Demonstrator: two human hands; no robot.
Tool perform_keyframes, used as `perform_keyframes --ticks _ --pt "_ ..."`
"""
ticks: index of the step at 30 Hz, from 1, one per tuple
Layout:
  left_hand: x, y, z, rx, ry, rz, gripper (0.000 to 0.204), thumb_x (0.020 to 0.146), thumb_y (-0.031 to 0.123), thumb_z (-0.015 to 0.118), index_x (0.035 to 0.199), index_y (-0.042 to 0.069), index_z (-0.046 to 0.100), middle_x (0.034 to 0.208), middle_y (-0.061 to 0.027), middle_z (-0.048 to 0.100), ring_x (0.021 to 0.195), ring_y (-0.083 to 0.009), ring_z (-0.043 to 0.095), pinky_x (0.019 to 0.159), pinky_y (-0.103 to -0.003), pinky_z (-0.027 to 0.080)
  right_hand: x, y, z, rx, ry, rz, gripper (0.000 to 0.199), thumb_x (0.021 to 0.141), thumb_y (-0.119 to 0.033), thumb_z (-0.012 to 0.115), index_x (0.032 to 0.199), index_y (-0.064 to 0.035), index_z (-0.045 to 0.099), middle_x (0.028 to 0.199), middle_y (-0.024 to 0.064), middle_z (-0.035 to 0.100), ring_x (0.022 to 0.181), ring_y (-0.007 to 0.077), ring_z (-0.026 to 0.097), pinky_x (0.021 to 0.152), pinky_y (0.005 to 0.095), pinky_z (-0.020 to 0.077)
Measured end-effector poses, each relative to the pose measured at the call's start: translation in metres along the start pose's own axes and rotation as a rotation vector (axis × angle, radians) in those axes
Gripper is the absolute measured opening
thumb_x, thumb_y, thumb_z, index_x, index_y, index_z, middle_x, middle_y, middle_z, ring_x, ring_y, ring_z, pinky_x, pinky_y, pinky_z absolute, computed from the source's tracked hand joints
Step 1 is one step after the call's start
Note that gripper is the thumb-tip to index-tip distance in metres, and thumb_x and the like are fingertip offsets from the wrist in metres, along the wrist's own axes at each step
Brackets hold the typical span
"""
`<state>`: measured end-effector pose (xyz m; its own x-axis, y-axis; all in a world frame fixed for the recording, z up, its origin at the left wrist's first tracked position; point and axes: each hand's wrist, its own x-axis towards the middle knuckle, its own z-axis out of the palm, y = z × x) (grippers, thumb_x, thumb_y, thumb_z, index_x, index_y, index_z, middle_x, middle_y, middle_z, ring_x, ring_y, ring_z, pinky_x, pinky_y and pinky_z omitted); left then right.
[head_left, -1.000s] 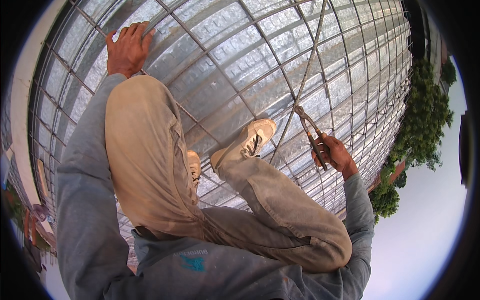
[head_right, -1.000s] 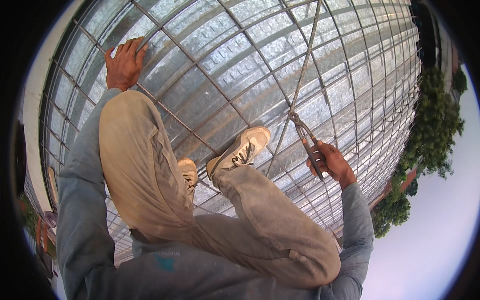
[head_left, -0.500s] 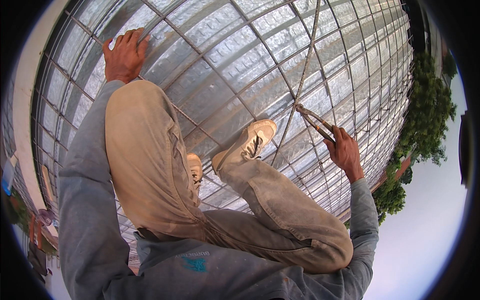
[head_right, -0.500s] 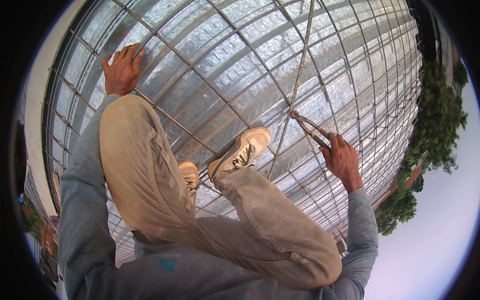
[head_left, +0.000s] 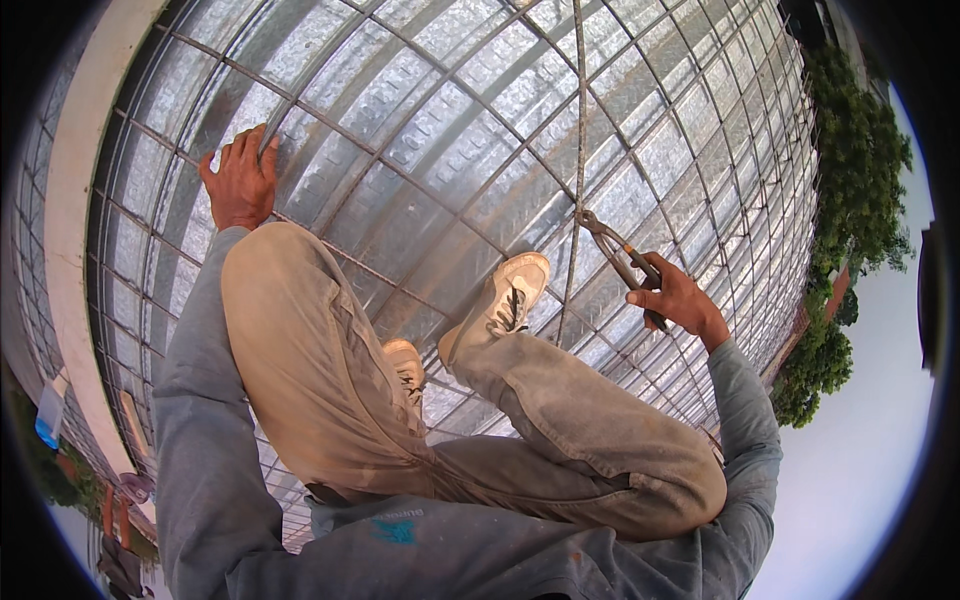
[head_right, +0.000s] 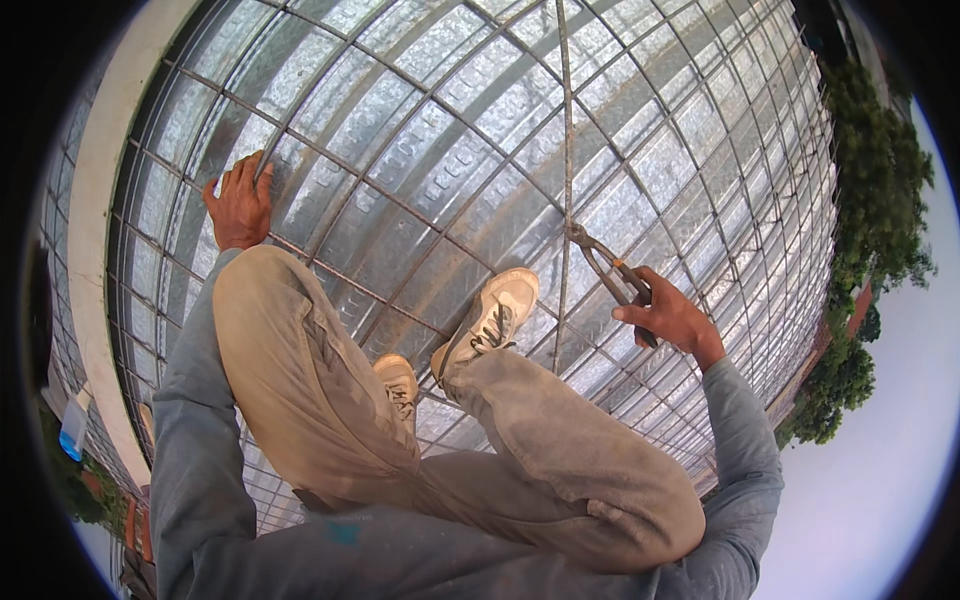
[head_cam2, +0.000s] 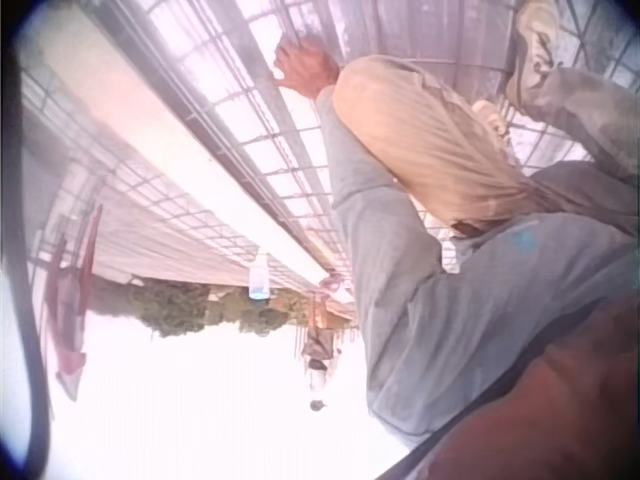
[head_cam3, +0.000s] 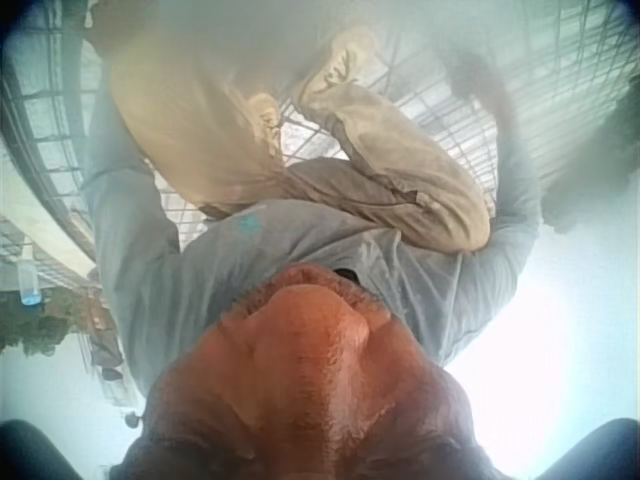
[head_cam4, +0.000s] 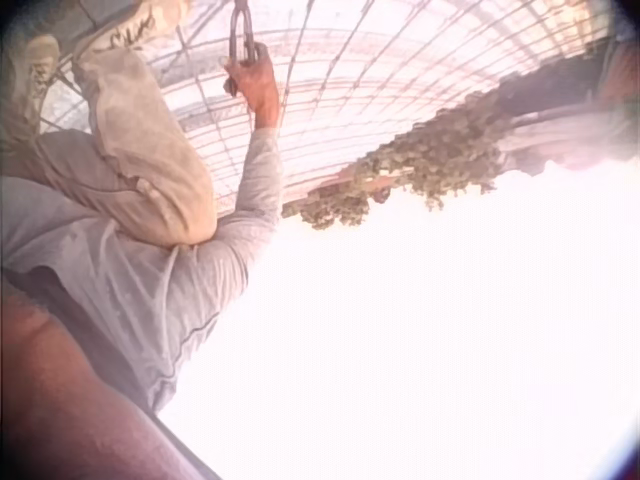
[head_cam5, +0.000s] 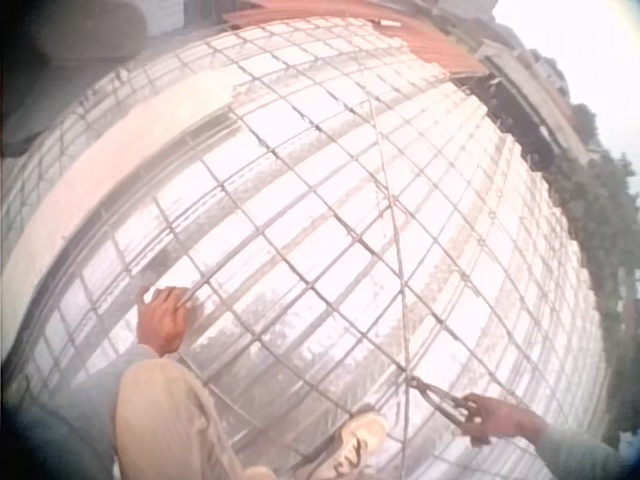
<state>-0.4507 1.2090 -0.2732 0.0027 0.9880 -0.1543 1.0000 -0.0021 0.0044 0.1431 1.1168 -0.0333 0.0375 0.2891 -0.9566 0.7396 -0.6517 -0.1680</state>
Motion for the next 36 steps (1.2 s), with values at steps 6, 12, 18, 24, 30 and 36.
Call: perform_keyframes --ticks 6,12,18,24,30,36 --pt "0.001 -0.002 0.002 0.025 0.009 0.002 0.046 0.114 0.049 0.046 0.147 0.024 0.064 0.144 0.0025 0.068 0.134 -0.0171 0.060 0.124 -0.055 0.025 -0.002 0.006 0.003 -0.955 0.608 -0.407 0.063 0.081 -0.018 0.084 0.138 -0.0044 0.061 0.125 0.0162 0.066 0.096 0.0374 0.070 0.084 0.0492 0.0570" --pt "0.001 -0.002 0.001 0.025 0.019 -0.002 0.045 0.113 0.049 0.047 0.146 0.024 0.064 0.143 0.0030 0.068 0.133 -0.0172 0.061 0.123 -0.055 0.025 0.003 0.032 0.000 -0.861 0.509 -0.435 0.049 0.106 -0.035 0.065 0.130 0.0075 0.065 0.096 0.0182 0.070 0.075 0.0284 0.068 0.065 0.0377 0.0540" --pt "0.000 -0.002 0.004 0.013 0.019 -0.002 0.045 0.113 0.049 0.047 0.146 0.024 0.064 0.143 0.0037 0.068 0.133 -0.0171 0.061 0.123 -0.055 0.025 0.008 0.023 -0.017 -0.060 0.120 -0.033 0.062 0.114 -0.049 0.044 0.097 0.0031 0.073 0.070 0.0094 0.070 0.059 0.0187 0.063 0.056 0.0361 0.0507" --pt "0.000 -0.002 0.001 -0.002 0.000 0.000 0.046 0.113 0.049 0.046 0.147 0.023 0.063 0.143 0.0029 0.067 0.133 -0.0170 0.061 0.124 -0.055 0.024 0.010 0.011 -0.026 0.487 -0.029 0.169 0.047 0.108 -0.041 0.065 0.122 0.0041 0.064 0.071 0.0099 0.069 0.060 0.0170 0.066 0.051 0.0322 0.0473" --pt "0.000 -0.005 0.002 -0.023 -0.013 -0.009 0.046 0.114 0.049 0.046 0.148 0.023 0.063 0.144 0.0024 0.067 0.133 -0.0180 0.061 0.124 -0.056 0.024 -0.003 -0.008 -0.013 -0.222 0.252 -0.214 0.070 0.074 -0.019 0.094 0.131 -0.0014 0.057 0.103 0.0117 0.064 0.075 0.0188 0.067 0.065 0.0370 0.0531" --pt "0.004 0.001 -0.001 0.023 -0.020 -0.010 0.046 0.114 0.049 0.043 0.148 0.024 0.062 0.145 0.0026 0.067 0.134 -0.0175 0.061 0.124 -0.057 0.025 0.004 -0.008 -0.016 -0.829 0.676 -0.480 0.027 0.084 -0.008 0.079 0.109 -0.0013 0.070 0.097 0.0129 0.066 0.080 0.0319 0.071 0.071 0.0433 0.0562"
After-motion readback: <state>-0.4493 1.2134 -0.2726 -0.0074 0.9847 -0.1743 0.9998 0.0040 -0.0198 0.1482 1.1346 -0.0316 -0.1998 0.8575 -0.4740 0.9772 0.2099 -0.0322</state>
